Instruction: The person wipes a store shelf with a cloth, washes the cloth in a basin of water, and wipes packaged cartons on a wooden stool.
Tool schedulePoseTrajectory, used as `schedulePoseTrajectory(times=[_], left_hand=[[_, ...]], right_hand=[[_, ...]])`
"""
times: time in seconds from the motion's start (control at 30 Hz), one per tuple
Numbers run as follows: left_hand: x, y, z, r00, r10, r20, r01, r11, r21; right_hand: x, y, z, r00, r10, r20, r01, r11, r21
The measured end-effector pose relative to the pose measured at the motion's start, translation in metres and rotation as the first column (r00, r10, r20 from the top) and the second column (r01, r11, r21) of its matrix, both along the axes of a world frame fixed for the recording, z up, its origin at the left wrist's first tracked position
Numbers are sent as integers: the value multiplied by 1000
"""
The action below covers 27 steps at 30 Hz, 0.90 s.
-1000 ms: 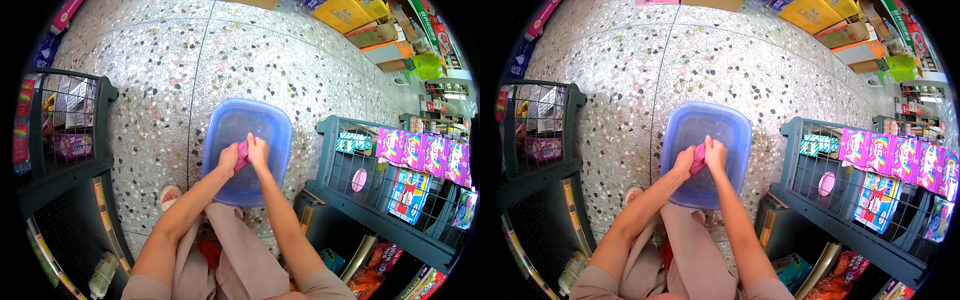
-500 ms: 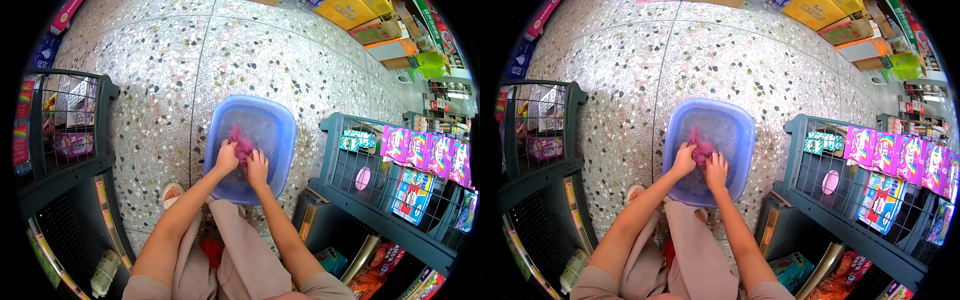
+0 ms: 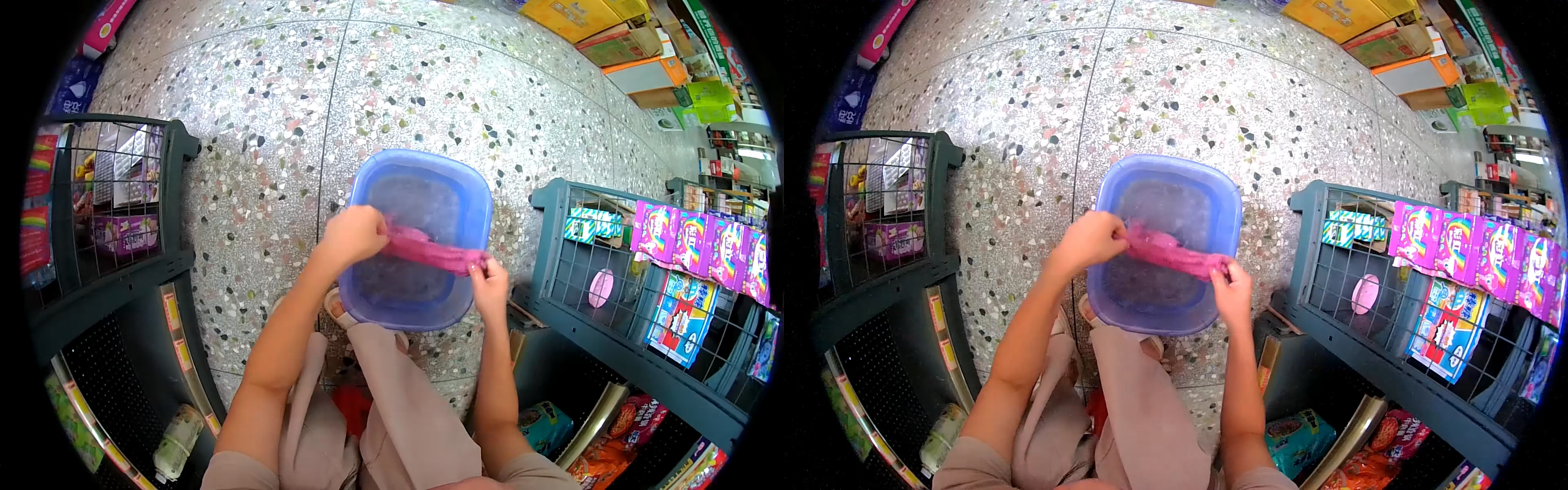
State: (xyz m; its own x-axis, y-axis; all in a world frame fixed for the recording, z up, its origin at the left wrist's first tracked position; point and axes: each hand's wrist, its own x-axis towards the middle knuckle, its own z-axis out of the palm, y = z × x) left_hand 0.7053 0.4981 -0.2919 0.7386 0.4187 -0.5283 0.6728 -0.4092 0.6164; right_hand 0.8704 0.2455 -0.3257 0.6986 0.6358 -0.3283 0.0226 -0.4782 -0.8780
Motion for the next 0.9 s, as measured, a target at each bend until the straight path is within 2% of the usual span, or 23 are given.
schedulePoseTrajectory(times=[0.03, 0.1, 0.13, 0.2, 0.23, 0.3, 0.4, 0.43, 0.47, 0.5, 0.57, 0.63, 0.67, 0.73, 0.8, 0.83, 0.9], left_hand=[[4, 7, -2, 997, 63, 54, -62, 998, -19], [10, 16, -7, 969, 194, 155, -186, 980, -68], [13, 17, -11, 942, 309, 130, -287, 944, -164], [23, 11, -26, 856, 515, 46, -471, 813, -342], [25, 5, -45, 815, 562, 141, -491, 798, -349], [27, -10, -88, 701, 638, 319, -529, 765, -367], [25, -20, -101, 807, 362, 467, -419, 908, 21], [25, -24, -103, 833, 419, 361, -396, 908, -138], [25, -31, -110, 838, 433, 333, -413, 901, -132], [26, -42, -126, 841, 446, 306, -429, 895, -126], [25, -66, -160, 840, 461, 285, -457, 885, -87], [26, -73, -153, 877, 467, 114, -450, 881, -149], [25, -77, -150, 887, 461, 25, -450, 875, -178], [22, -92, -164, 871, 490, 10, -478, 853, -211], [25, -99, -162, 854, 518, -46, -512, 823, -248], [27, -97, -165, 820, 569, -61, -548, 752, -367], [36, -93, -143, 652, 727, -216, -631, 362, -686]], right_hand=[[14, -1, -6, 998, 46, 43, -43, 997, -66], [22, 18, -9, 987, -7, 162, 8, 1000, -10], [26, 30, -12, 975, -33, 219, 29, 999, 22], [33, 51, -17, 913, 81, 400, -23, 989, -148], [35, 61, -20, 866, 148, 478, -37, 971, -235], [38, 74, -46, 866, 98, 491, 2, 980, -198], [33, 82, -75, 851, 117, 513, -7, 977, -212], [28, 83, -81, 831, 133, 539, -34, 981, -190], [22, 84, -86, 811, 148, 566, -62, 984, -169], [16, 84, -89, 851, 191, 489, -102, 974, -204], [4, 72, -109, 862, 214, 460, -142, 972, -187], [-11, 58, -129, 877, 217, 428, -143, 970, -198], [-18, 56, -128, 925, 164, 342, -95, 973, -211], [-21, 48, -148, 939, 79, 336, -19, 984, -179], [-25, 52, -134, 982, -75, 175, 91, 992, -84], [-28, 54, -123, 985, -146, 87, 151, 988, -45], [-48, 65, -83, 987, -142, 79, 140, 990, 22]])
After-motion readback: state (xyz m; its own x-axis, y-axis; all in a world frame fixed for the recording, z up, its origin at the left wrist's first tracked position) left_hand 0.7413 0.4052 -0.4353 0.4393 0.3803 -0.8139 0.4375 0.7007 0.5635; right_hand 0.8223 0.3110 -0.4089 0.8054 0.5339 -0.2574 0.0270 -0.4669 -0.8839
